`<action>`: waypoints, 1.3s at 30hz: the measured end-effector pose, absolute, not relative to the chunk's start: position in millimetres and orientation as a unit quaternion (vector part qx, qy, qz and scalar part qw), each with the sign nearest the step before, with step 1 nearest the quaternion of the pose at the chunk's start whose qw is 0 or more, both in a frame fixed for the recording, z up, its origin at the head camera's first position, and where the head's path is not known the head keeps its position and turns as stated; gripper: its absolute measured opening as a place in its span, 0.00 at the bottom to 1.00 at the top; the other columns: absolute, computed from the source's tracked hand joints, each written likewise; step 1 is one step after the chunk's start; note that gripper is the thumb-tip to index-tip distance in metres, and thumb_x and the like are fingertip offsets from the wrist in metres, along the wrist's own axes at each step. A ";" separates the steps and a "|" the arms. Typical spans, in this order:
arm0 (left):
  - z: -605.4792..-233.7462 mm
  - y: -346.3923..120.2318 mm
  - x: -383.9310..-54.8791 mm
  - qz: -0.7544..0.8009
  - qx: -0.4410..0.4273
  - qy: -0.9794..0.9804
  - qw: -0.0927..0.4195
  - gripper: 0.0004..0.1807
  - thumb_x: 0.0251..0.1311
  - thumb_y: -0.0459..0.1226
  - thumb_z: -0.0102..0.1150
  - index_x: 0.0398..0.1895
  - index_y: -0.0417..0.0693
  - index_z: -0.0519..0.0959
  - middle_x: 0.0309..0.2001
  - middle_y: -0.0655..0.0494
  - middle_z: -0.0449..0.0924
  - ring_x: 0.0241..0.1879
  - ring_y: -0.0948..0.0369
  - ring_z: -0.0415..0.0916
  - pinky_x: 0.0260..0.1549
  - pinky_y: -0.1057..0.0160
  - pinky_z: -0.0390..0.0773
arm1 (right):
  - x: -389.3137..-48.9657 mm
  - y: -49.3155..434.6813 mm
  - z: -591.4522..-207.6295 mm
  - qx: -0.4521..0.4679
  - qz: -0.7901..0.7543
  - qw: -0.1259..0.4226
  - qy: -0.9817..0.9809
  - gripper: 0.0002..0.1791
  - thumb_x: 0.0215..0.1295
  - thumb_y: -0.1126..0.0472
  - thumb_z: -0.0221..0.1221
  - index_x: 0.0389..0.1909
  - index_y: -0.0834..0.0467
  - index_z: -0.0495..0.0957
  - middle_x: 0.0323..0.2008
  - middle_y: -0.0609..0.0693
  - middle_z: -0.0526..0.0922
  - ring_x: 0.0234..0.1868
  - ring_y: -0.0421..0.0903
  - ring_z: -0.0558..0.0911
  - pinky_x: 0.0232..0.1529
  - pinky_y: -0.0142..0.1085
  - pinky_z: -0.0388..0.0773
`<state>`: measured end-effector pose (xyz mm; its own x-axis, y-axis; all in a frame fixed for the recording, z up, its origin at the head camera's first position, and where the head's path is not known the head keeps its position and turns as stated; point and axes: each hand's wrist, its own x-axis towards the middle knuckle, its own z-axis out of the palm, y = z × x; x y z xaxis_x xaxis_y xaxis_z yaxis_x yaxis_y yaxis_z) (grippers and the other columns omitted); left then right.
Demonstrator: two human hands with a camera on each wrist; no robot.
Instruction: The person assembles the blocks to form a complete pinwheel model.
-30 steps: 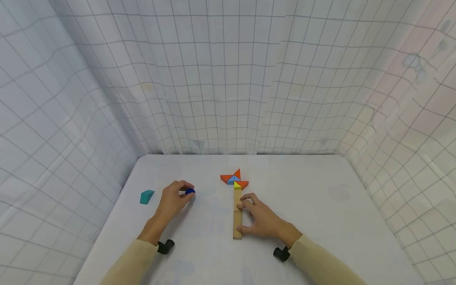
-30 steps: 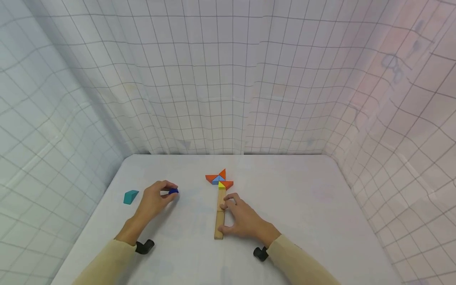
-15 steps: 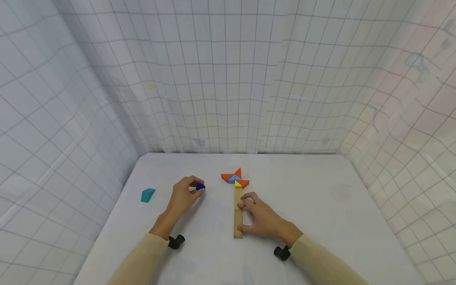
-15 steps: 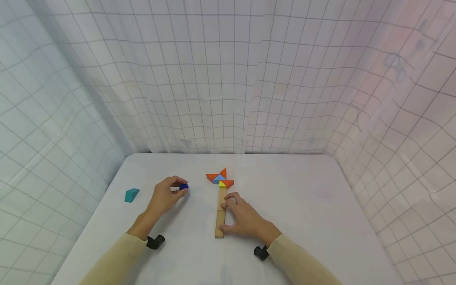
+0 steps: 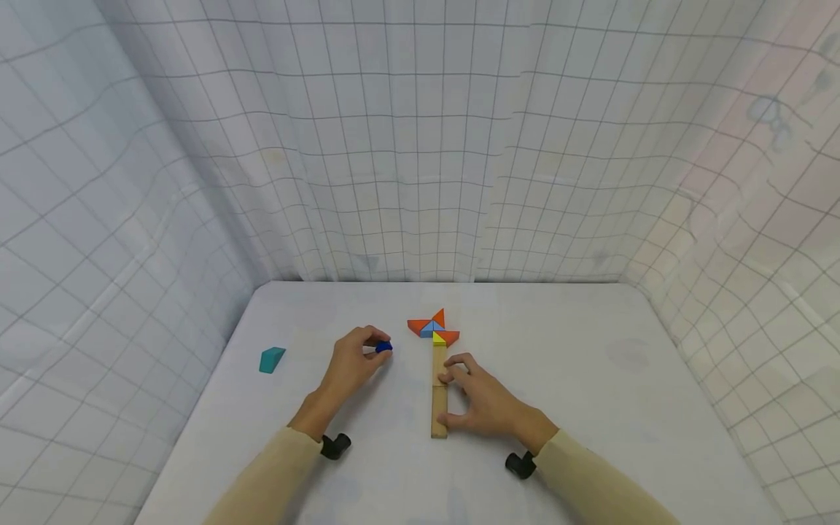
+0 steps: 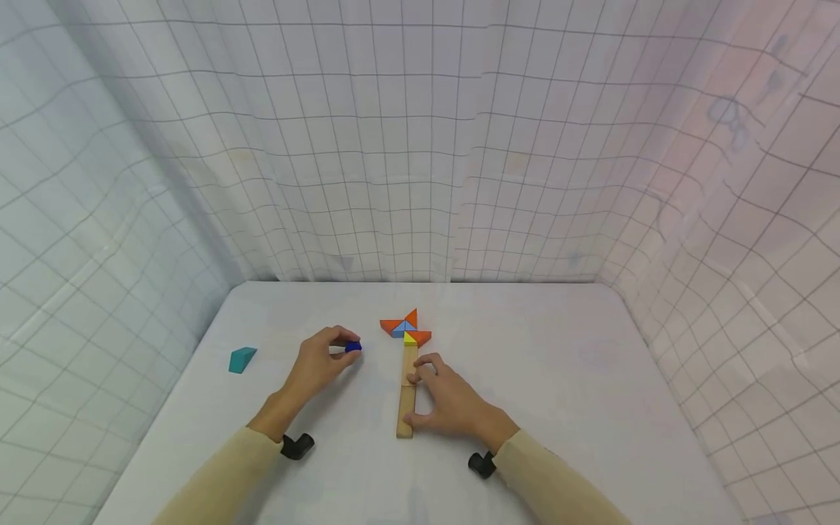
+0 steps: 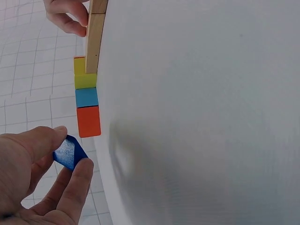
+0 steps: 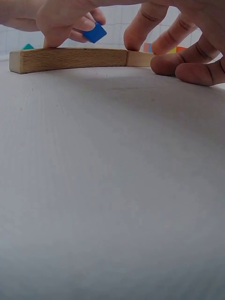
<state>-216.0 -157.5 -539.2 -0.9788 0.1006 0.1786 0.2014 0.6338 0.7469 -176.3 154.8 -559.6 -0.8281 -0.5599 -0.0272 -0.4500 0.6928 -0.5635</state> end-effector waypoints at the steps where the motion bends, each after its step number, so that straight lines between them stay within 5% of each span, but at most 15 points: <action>1: -539.3 -156.0 -216.0 -0.419 -0.084 -0.902 0.059 0.14 0.72 0.31 0.81 0.57 0.44 0.90 0.56 0.44 0.90 0.61 0.48 0.90 0.61 0.51 0.95 | -176.5 154.7 -559.6 -0.275 -0.278 0.100 0.915 0.38 0.72 0.37 0.80 0.76 0.46 0.80 0.84 0.46 0.67 0.64 0.41 0.83 0.70 0.44 0.87; 39: -540.9 -119.1 -223.2 -0.428 -0.110 -0.895 0.054 0.12 0.73 0.32 0.80 0.56 0.44 0.90 0.55 0.46 0.93 0.58 0.49 0.93 0.59 0.50 0.95 | -177.8 154.2 -558.5 -0.302 -0.288 0.072 0.906 0.36 0.72 0.37 0.79 0.72 0.49 0.81 0.82 0.51 0.70 0.72 0.50 0.85 0.75 0.53 0.86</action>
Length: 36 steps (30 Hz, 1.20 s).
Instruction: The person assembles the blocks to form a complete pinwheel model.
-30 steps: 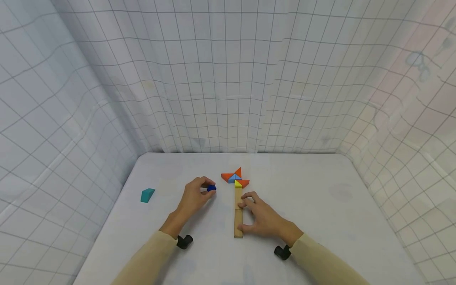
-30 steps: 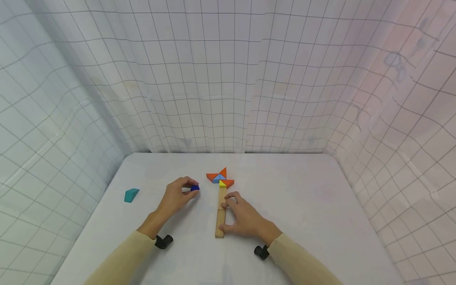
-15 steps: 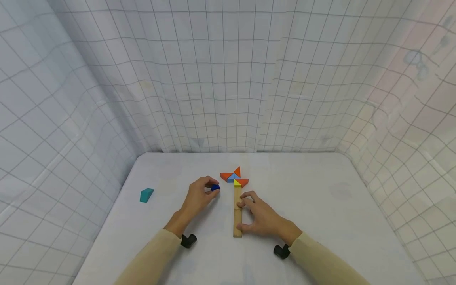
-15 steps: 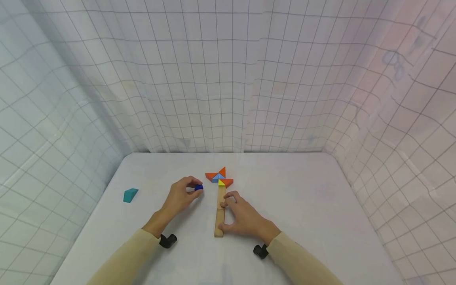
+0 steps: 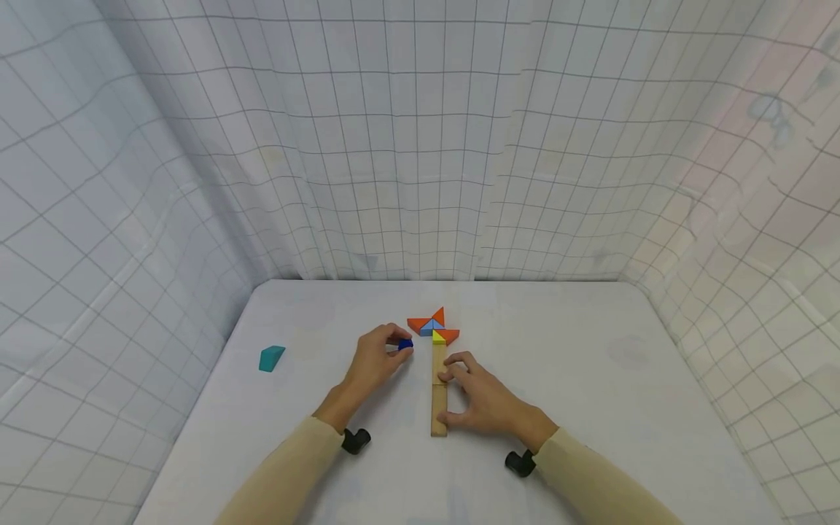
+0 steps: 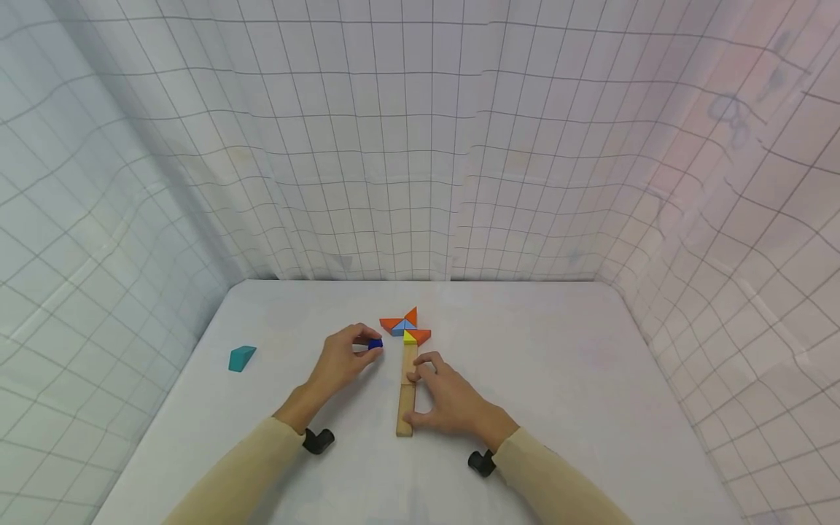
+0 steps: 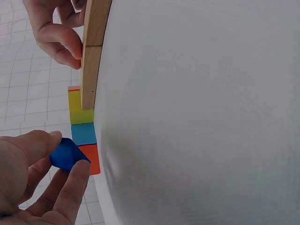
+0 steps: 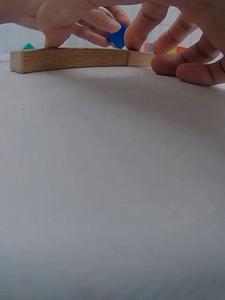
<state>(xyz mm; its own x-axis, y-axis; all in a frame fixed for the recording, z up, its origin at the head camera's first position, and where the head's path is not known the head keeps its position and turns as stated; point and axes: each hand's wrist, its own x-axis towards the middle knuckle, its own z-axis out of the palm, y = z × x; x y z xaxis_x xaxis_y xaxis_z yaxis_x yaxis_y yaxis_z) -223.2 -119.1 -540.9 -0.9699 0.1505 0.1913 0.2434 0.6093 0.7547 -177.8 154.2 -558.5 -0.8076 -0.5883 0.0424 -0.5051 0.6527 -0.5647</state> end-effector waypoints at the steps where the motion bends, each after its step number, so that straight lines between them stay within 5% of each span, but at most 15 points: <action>1: -541.5 -117.7 -223.8 -0.428 -0.110 -0.895 0.055 0.12 0.73 0.32 0.80 0.56 0.44 0.90 0.55 0.46 0.93 0.58 0.50 0.93 0.59 0.50 0.95 | -177.8 154.4 -558.4 -0.303 -0.288 0.072 0.906 0.36 0.72 0.37 0.79 0.72 0.49 0.81 0.82 0.51 0.70 0.71 0.50 0.85 0.75 0.53 0.86; 19: -551.3 -99.2 -232.0 -0.456 -0.115 -0.882 0.026 0.10 0.72 0.29 0.80 0.52 0.42 0.90 0.54 0.46 0.94 0.57 0.48 0.95 0.60 0.48 0.95 | -177.0 153.8 -556.7 -0.302 -0.290 0.075 0.905 0.35 0.72 0.39 0.80 0.71 0.48 0.81 0.82 0.51 0.70 0.68 0.47 0.86 0.71 0.49 0.87; 28: -550.6 -94.1 -232.6 -0.462 -0.107 -0.880 0.027 0.14 0.69 0.30 0.83 0.53 0.39 0.89 0.56 0.43 0.93 0.57 0.46 0.96 0.59 0.51 0.95 | -177.7 153.8 -557.3 -0.304 -0.296 0.079 0.902 0.35 0.72 0.38 0.80 0.71 0.49 0.81 0.82 0.52 0.70 0.76 0.53 0.84 0.78 0.54 0.85; 36: -581.3 -98.1 -250.7 -0.455 -0.104 -0.883 0.046 0.16 0.65 0.39 0.89 0.48 0.47 0.89 0.45 0.54 0.94 0.44 0.60 0.90 0.45 0.63 0.92 | -177.5 154.9 -556.6 -0.303 -0.289 0.076 0.905 0.36 0.72 0.38 0.80 0.72 0.49 0.81 0.82 0.52 0.71 0.77 0.53 0.84 0.78 0.54 0.85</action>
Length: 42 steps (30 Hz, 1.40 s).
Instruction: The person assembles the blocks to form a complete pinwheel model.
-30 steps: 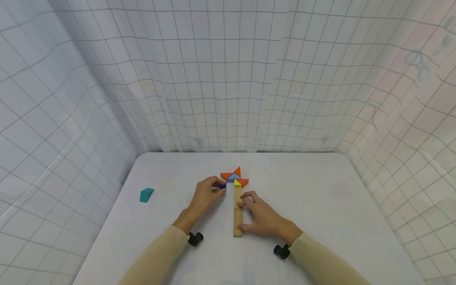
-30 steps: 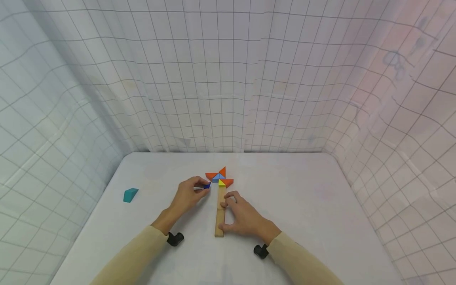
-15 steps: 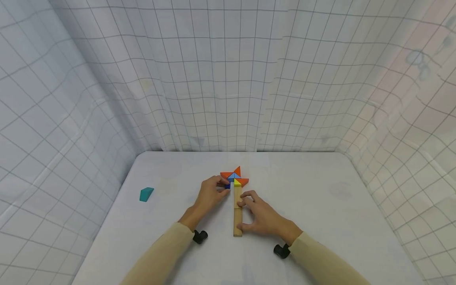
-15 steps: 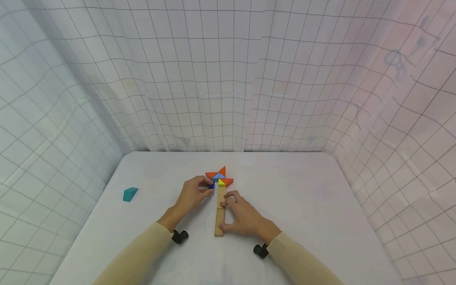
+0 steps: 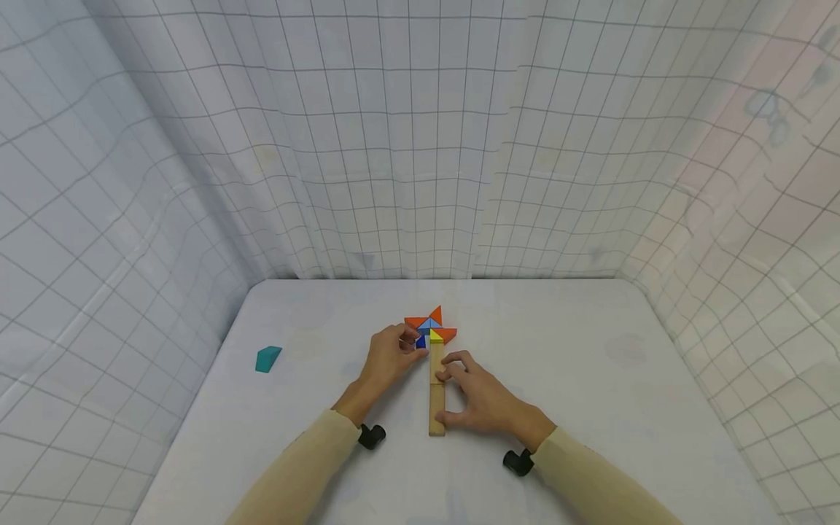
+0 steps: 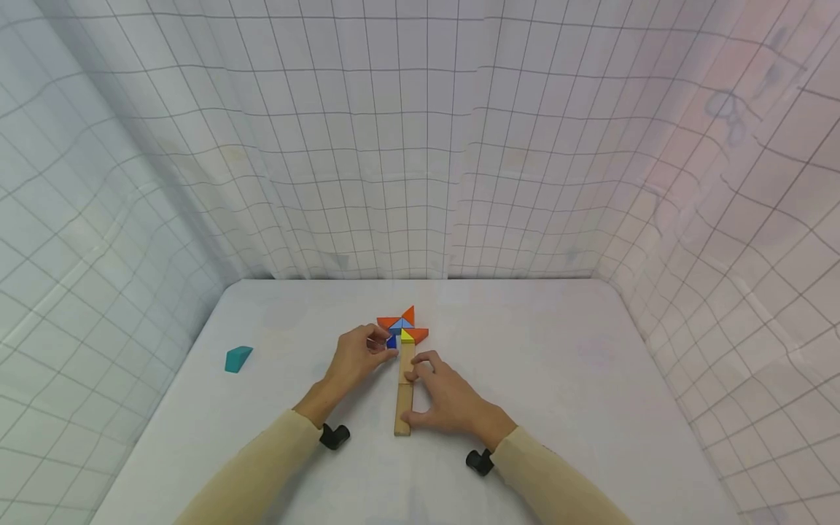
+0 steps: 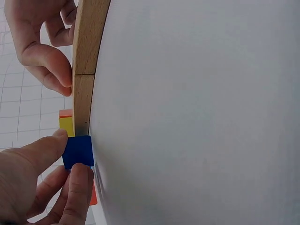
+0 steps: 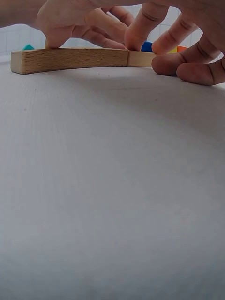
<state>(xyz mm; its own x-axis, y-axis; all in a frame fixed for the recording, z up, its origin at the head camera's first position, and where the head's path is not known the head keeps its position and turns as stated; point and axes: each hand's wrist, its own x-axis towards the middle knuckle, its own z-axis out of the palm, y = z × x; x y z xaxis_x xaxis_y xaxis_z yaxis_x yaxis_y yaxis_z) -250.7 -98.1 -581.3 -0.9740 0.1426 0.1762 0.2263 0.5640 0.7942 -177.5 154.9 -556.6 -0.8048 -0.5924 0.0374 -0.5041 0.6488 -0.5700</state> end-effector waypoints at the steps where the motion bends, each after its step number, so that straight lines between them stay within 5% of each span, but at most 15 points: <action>1: -586.9 -98.6 -253.7 -0.451 -0.107 -0.885 0.047 0.16 0.65 0.40 0.89 0.48 0.48 0.89 0.44 0.56 0.94 0.43 0.62 0.89 0.43 0.65 0.91 | -177.8 155.2 -557.2 -0.305 -0.287 0.073 0.905 0.36 0.72 0.38 0.80 0.72 0.49 0.81 0.82 0.52 0.71 0.76 0.53 0.84 0.78 0.54 0.85; 12: -547.4 -82.5 -233.2 -0.454 -0.075 -0.888 0.017 0.13 0.70 0.34 0.84 0.51 0.41 0.90 0.47 0.47 0.96 0.48 0.53 0.92 0.56 0.49 0.94 | -178.4 155.9 -559.1 -0.312 -0.289 0.064 0.903 0.35 0.72 0.38 0.80 0.71 0.49 0.81 0.81 0.52 0.70 0.74 0.51 0.85 0.76 0.52 0.86; 42: -550.1 -77.2 -238.3 -0.436 -0.084 -0.896 0.028 0.14 0.74 0.35 0.81 0.54 0.39 0.88 0.50 0.43 0.93 0.47 0.53 0.92 0.54 0.50 0.95 | -177.9 156.5 -556.1 -0.315 -0.286 0.066 0.903 0.34 0.72 0.41 0.80 0.71 0.50 0.81 0.80 0.53 0.71 0.75 0.53 0.84 0.77 0.52 0.85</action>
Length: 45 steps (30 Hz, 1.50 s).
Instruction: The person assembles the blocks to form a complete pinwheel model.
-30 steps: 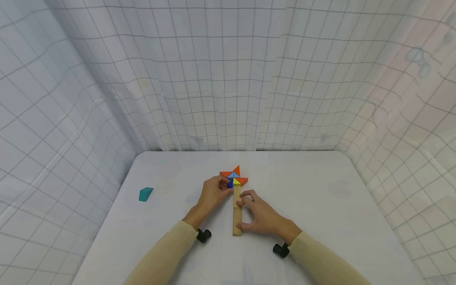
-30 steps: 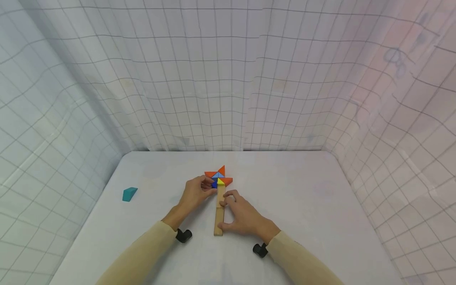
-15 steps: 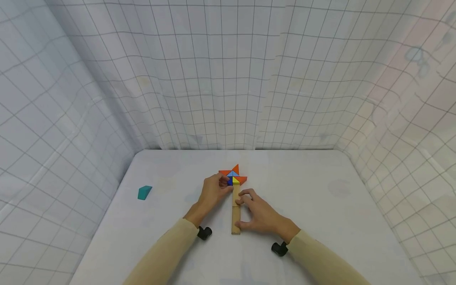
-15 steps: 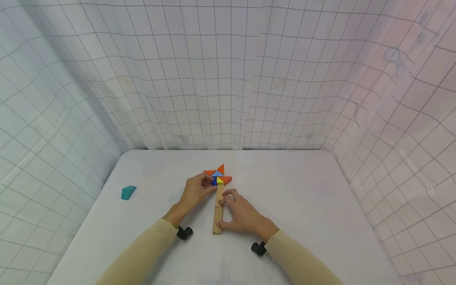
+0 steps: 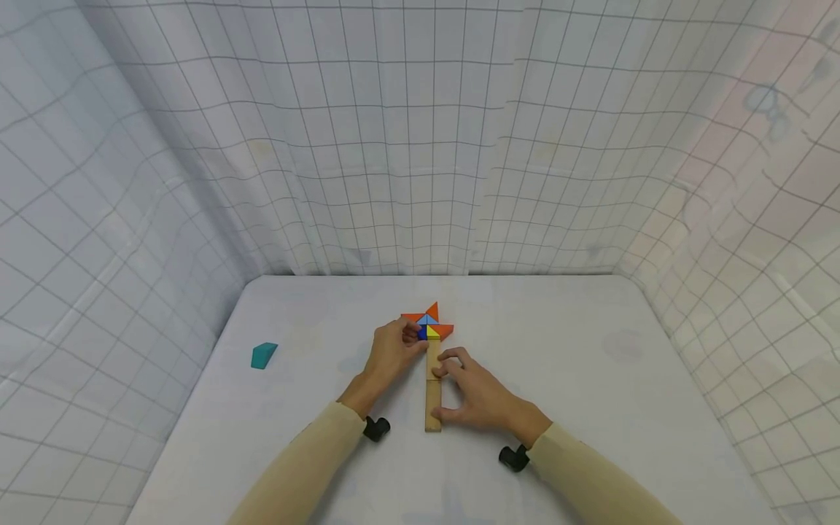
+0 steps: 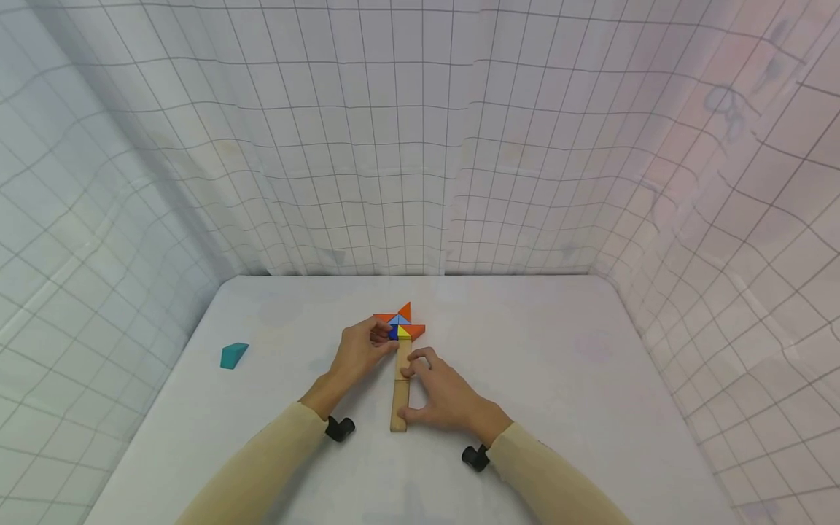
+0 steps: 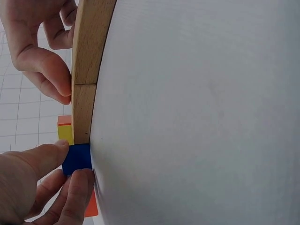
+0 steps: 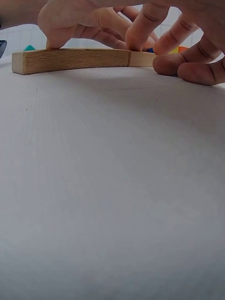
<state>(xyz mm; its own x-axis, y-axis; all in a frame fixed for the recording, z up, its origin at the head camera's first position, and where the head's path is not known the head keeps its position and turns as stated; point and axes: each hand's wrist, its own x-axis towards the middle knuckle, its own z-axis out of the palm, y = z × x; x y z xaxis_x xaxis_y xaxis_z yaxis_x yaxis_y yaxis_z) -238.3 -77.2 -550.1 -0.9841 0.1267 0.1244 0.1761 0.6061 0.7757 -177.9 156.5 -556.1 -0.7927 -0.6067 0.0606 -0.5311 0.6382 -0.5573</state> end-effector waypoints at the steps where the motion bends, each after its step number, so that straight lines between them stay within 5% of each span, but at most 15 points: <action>1: -550.1 -77.1 -238.3 -0.435 -0.084 -0.896 0.029 0.14 0.74 0.35 0.81 0.54 0.39 0.88 0.50 0.43 0.93 0.47 0.53 0.92 0.54 0.51 0.95 | -177.8 156.5 -556.2 -0.315 -0.286 0.067 0.903 0.34 0.72 0.41 0.80 0.71 0.50 0.81 0.81 0.53 0.71 0.75 0.53 0.84 0.77 0.52 0.85; 22: -562.9 -78.4 -245.1 -0.426 -0.098 -0.898 0.059 0.15 0.72 0.35 0.82 0.55 0.38 0.89 0.48 0.43 0.94 0.45 0.53 0.93 0.48 0.56 0.95 | -178.8 156.2 -556.6 -0.313 -0.287 0.068 0.903 0.34 0.72 0.42 0.80 0.71 0.51 0.81 0.81 0.54 0.71 0.77 0.54 0.83 0.78 0.53 0.85; 45: -546.4 -79.8 -234.4 -0.431 -0.064 -0.900 0.026 0.16 0.73 0.36 0.81 0.58 0.39 0.89 0.55 0.42 0.93 0.52 0.49 0.95 0.56 0.49 0.96 | -179.9 157.0 -559.8 -0.307 -0.287 0.070 0.905 0.34 0.71 0.39 0.80 0.71 0.49 0.81 0.82 0.53 0.71 0.78 0.54 0.82 0.79 0.54 0.84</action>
<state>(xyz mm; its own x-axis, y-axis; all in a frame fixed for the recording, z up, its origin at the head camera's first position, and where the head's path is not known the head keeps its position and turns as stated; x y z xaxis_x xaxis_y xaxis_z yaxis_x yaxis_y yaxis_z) -234.4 -79.8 -546.4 -0.9905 0.0922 0.1022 0.1375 0.6208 0.7718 -179.9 157.0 -559.8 -0.8013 -0.5961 0.0500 -0.5162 0.6469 -0.5613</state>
